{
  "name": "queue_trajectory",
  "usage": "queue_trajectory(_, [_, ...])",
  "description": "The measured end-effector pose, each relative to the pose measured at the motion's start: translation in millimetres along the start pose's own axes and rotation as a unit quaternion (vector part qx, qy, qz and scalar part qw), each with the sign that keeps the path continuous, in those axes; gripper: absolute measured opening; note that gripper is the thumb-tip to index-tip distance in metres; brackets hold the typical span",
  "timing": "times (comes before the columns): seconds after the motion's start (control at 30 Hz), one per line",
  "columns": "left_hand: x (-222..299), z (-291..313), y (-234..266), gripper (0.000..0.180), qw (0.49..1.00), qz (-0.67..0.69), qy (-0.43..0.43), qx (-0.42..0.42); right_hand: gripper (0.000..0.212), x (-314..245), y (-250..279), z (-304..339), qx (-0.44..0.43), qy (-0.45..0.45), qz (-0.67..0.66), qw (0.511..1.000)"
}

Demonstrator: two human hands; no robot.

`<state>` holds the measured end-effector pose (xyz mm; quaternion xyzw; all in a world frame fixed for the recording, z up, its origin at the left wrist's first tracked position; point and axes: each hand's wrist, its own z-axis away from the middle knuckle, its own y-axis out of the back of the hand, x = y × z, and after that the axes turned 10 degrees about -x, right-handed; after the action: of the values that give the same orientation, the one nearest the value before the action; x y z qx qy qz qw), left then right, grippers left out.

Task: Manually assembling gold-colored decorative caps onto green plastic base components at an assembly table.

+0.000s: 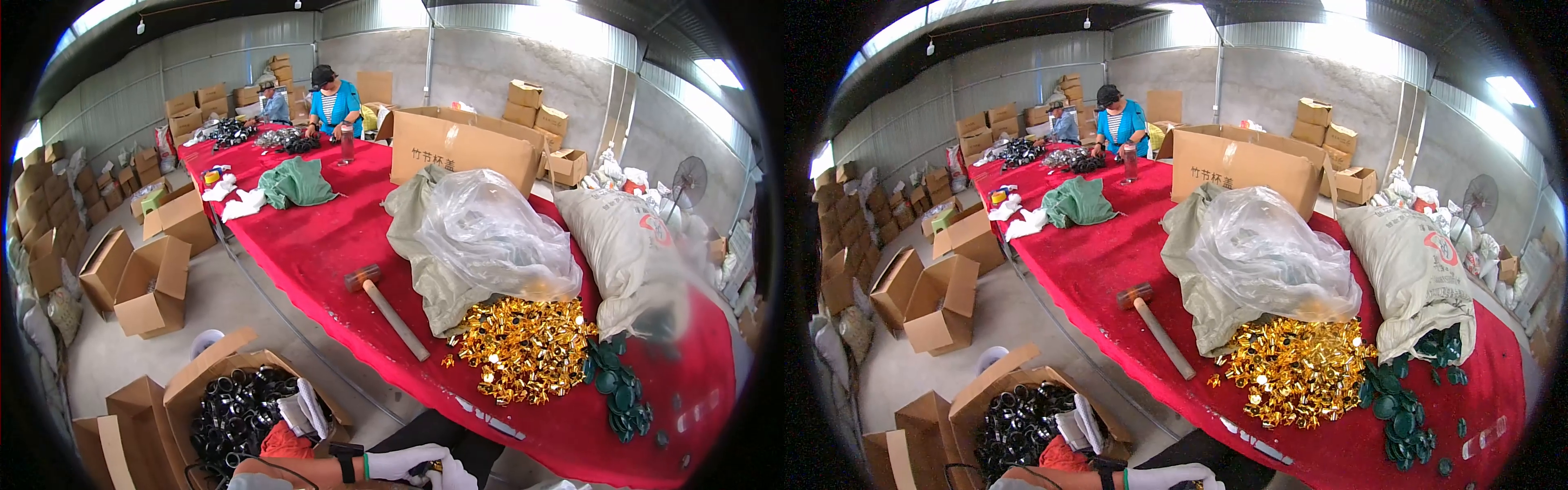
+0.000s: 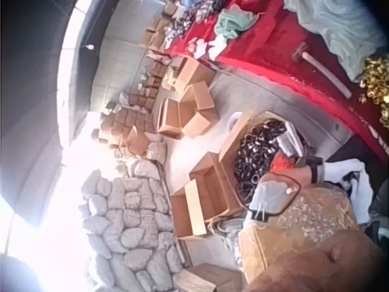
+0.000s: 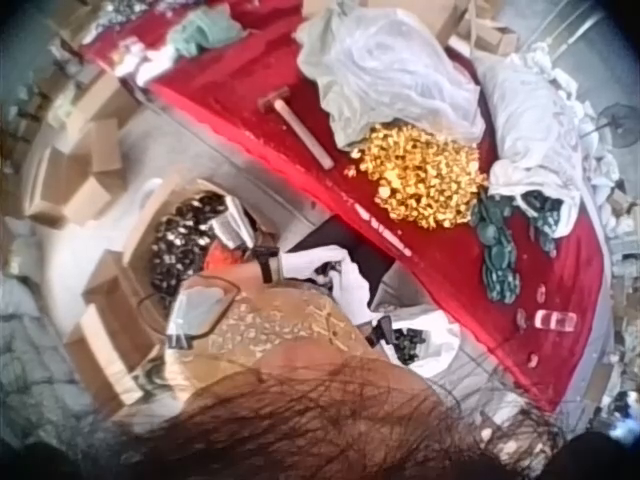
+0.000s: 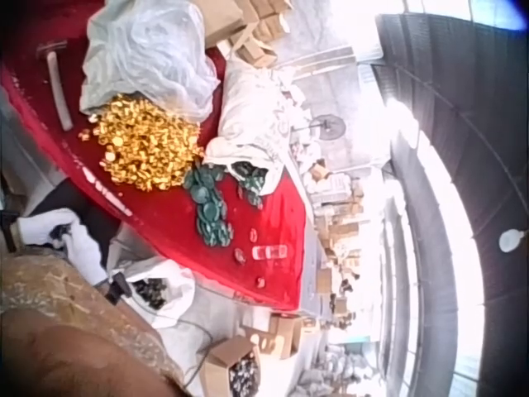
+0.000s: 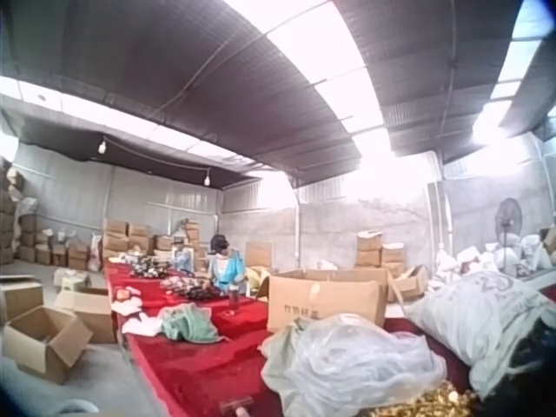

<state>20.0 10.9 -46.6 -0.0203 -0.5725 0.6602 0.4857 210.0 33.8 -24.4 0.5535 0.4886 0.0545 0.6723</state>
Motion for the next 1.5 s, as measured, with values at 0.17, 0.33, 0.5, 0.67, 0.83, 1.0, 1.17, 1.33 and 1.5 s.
queue_trajectory(0.17, [7.8,14.5,-24.7,0.030,0.995,0.090,0.035,-0.018,0.022,6.3,-12.9,-0.5,0.007,-0.025,-0.061,0.998])
queue_trajectory(0.33, [-8.6,0.1,-24.4,0.037,0.757,-0.566,-0.276,0.174,0.021,-0.6,12.8,-14.7,-0.161,-0.290,-0.739,0.586])
queue_trajectory(0.5, [-48.5,-29.6,28.2,0.055,0.743,-0.592,-0.268,0.163,0.023,20.8,-7.8,-3.5,-0.173,-0.228,-0.612,0.737])
queue_trajectory(0.67, [-8.5,-7.3,21.0,0.050,1.000,0.025,0.005,-0.002,0.035,1.8,-0.1,-4.7,0.030,0.012,-0.044,0.999])
queue_trajectory(0.83, [18.4,16.6,-39.6,0.037,0.973,0.214,0.052,0.062,0.032,0.8,-5.3,-4.8,0.059,0.042,-0.026,0.997])
queue_trajectory(1.0, [-5.0,15.5,-32.2,0.036,0.960,-0.236,-0.118,0.094,0.018,9.8,-14.1,-6.0,-0.034,-0.110,-0.317,0.941])
queue_trajectory(1.17, [-4.3,11.4,-31.7,0.051,0.631,-0.721,-0.222,0.177,0.029,7.9,-5.5,-11.6,-0.149,-0.309,-0.715,0.609])
queue_trajectory(1.33, [-2.0,4.7,-13.5,0.046,0.945,-0.302,-0.067,0.106,0.029,16.4,-4.8,-11.4,-0.016,-0.117,-0.177,0.977])
queue_trajectory(1.5, [25.6,14.3,-25.0,0.041,0.987,0.159,0.032,-0.014,0.027,-19.6,48.9,-35.3,0.131,0.172,0.073,0.974])
